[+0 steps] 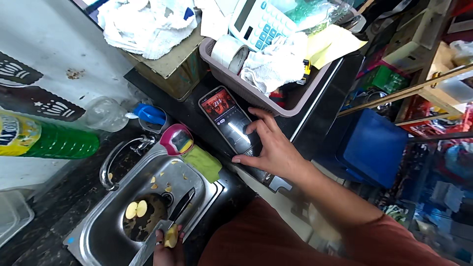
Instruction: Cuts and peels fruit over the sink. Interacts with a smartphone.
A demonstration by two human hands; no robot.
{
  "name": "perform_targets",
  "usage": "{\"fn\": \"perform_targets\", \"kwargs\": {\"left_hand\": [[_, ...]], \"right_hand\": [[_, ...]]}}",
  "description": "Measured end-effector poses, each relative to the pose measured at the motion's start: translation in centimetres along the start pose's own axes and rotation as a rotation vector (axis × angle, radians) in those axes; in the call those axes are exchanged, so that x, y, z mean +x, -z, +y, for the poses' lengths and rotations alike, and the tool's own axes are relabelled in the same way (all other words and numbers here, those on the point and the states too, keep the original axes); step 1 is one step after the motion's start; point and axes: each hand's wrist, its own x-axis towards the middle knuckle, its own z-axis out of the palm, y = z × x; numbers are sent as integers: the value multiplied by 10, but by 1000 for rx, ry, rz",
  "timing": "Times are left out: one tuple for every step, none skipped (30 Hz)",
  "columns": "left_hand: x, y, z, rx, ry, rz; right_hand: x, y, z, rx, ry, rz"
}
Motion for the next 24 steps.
{"fn": "perform_targets", "kwargs": {"left_hand": [[0,0,0,2,1,3],[0,0,0,5,1,7],[0,0,0,2,3,12],[1,0,1,1,4,13],[0,-1,1,0,5,11],[0,-1,2,1,4,10],[0,-2,2,1,5,8],[0,-2,2,3,6,7],[0,-3,2,1,6,8],[0,-3,2,0,4,8],[-1,-3,1,-1,5,8],[-1,-3,1,-4,6,10],[-1,-4,1,-7,6,14],[-1,-3,1,-12,8,17],[-1,-3,0,-14,10,15],[0,-2,0,-12,7,10],[0,-1,0,-7,2,2],[-1,0,-1,-2,-3,-7],[-1,0,-1,-2,-7,-7],[-1,0,-1,0,-8,-4],[-1,0,-1,1,-6,-1],[-1,0,-1,-1,-3,1],[-2,-1,0,-4,-2,5],[-2,-1,0,-7,1,7]], "right_hand": [[0,0,0,-2,2,1],[0,0,0,-3,2,2],[0,0,0,-4,1,1],[0,0,0,-4,-3,-2],[0,0,0,-2,-8,-5],[0,0,0,-1,-14,-8],[1,0,0,-1,-19,-12],[1,0,0,0,-23,-16],[1,0,0,-1,-27,-19],[1,0,-1,-2,-30,-22],[1,1,-1,-1,-31,-24],[1,1,-1,0,-32,-27],[1,1,-1,5,-31,-25],[1,2,0,14,-30,-22],[1,2,0,29,-28,-14],[1,2,0,45,-24,-2],[1,2,0,57,-21,8],[1,1,1,64,-18,15],[1,1,1,65,-17,18],[1,1,1,65,-15,20],[1,1,1,65,-14,24],[1,1,1,63,-13,28],[1,1,1,58,-12,28],[1,1,1,54,-13,25]]}}
